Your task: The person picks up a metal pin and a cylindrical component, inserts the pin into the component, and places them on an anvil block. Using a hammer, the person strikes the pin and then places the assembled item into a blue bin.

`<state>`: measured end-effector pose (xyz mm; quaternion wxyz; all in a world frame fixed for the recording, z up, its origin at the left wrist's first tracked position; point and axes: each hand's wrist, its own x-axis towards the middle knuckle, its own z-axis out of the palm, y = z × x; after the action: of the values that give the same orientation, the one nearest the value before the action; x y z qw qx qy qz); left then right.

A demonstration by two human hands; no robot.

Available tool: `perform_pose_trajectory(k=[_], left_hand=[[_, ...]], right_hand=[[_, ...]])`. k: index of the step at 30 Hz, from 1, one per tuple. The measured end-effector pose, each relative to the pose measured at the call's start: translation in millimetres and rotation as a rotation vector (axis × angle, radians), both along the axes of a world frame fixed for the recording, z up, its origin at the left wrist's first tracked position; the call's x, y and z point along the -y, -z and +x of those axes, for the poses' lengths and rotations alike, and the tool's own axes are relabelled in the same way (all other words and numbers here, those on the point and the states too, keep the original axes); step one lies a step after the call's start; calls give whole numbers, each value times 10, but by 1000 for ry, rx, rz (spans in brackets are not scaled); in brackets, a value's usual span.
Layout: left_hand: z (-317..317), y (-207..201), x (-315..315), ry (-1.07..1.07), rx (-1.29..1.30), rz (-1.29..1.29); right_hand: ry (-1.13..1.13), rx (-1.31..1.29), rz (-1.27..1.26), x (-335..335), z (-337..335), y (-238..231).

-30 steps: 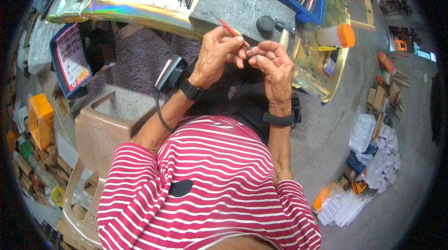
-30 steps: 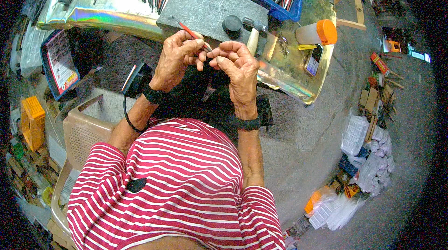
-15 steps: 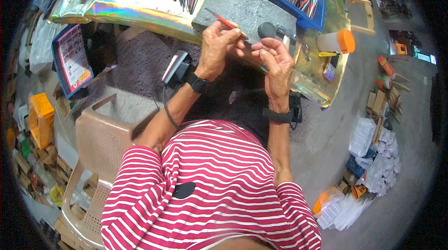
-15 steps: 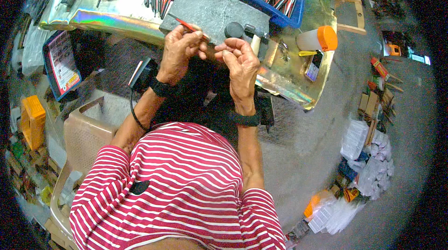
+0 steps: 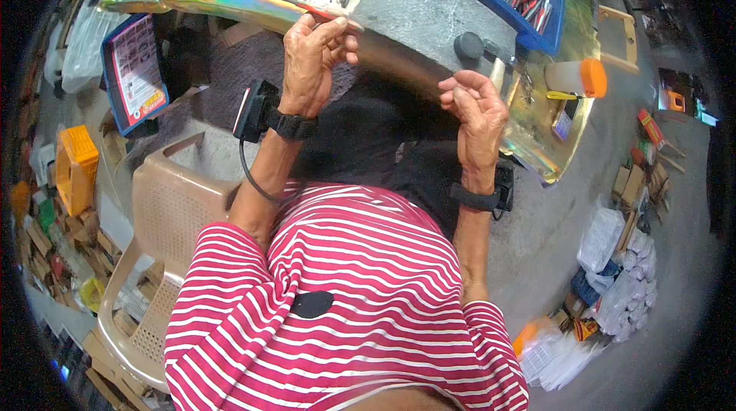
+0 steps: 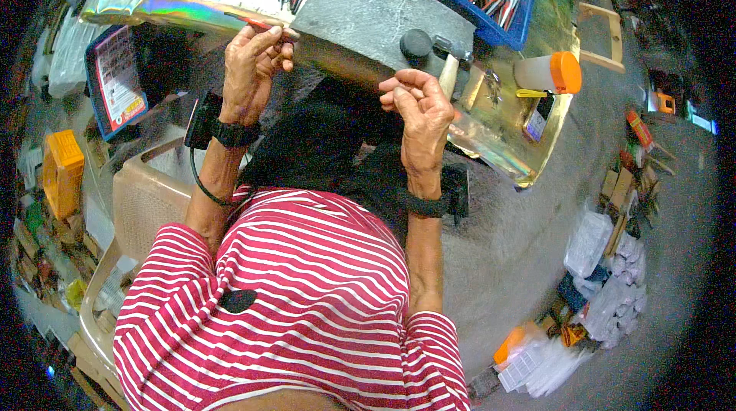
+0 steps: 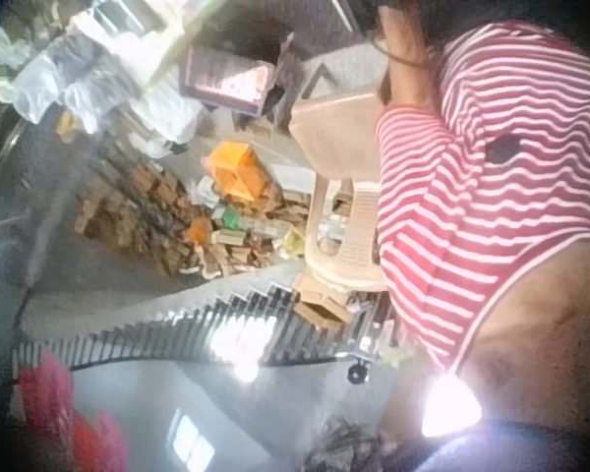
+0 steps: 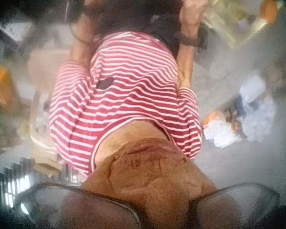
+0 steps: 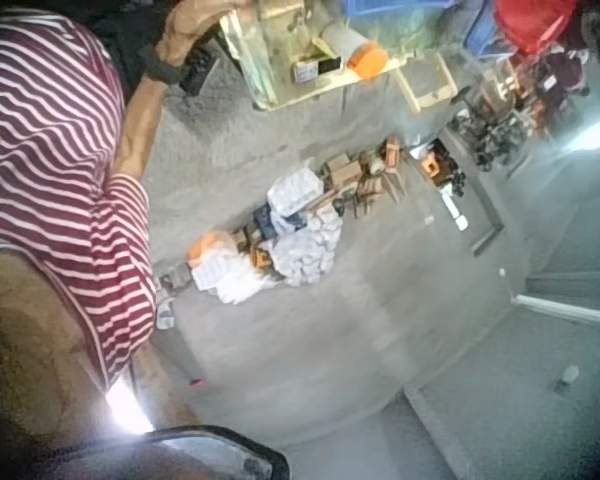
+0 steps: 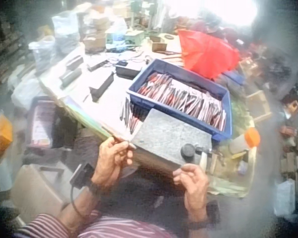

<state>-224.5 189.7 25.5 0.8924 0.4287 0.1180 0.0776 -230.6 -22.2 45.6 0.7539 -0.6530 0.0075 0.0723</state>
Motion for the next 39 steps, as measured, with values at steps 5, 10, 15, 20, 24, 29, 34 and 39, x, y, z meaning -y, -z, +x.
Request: perform_pose_trajectory(k=[5,10,15,20,24,29,34,39], left_hand=[[-86,9,-93,-37,-14,32],[-130,-55,-132,-55,-5,99],[-168,-103,-165,-46,23,93],[-166,-64,-139,-12,0,95],[-180,-23,-153,11,24,80],[-188,-29,-155,42,7,102],[-168,15,-141,71,-7,102],[-158,-32,-91,74,-47,144]], right_hand=[[-37,-17,-6,10,-32,-8],[-68,-37,36,78,-82,-84],[-57,-41,99,260,-118,-96],[-20,-59,204,493,-121,-52],[6,-71,203,527,-123,-76],[7,-66,217,555,-129,-100],[16,-80,225,637,-119,-87],[12,-61,231,694,-93,-55]])
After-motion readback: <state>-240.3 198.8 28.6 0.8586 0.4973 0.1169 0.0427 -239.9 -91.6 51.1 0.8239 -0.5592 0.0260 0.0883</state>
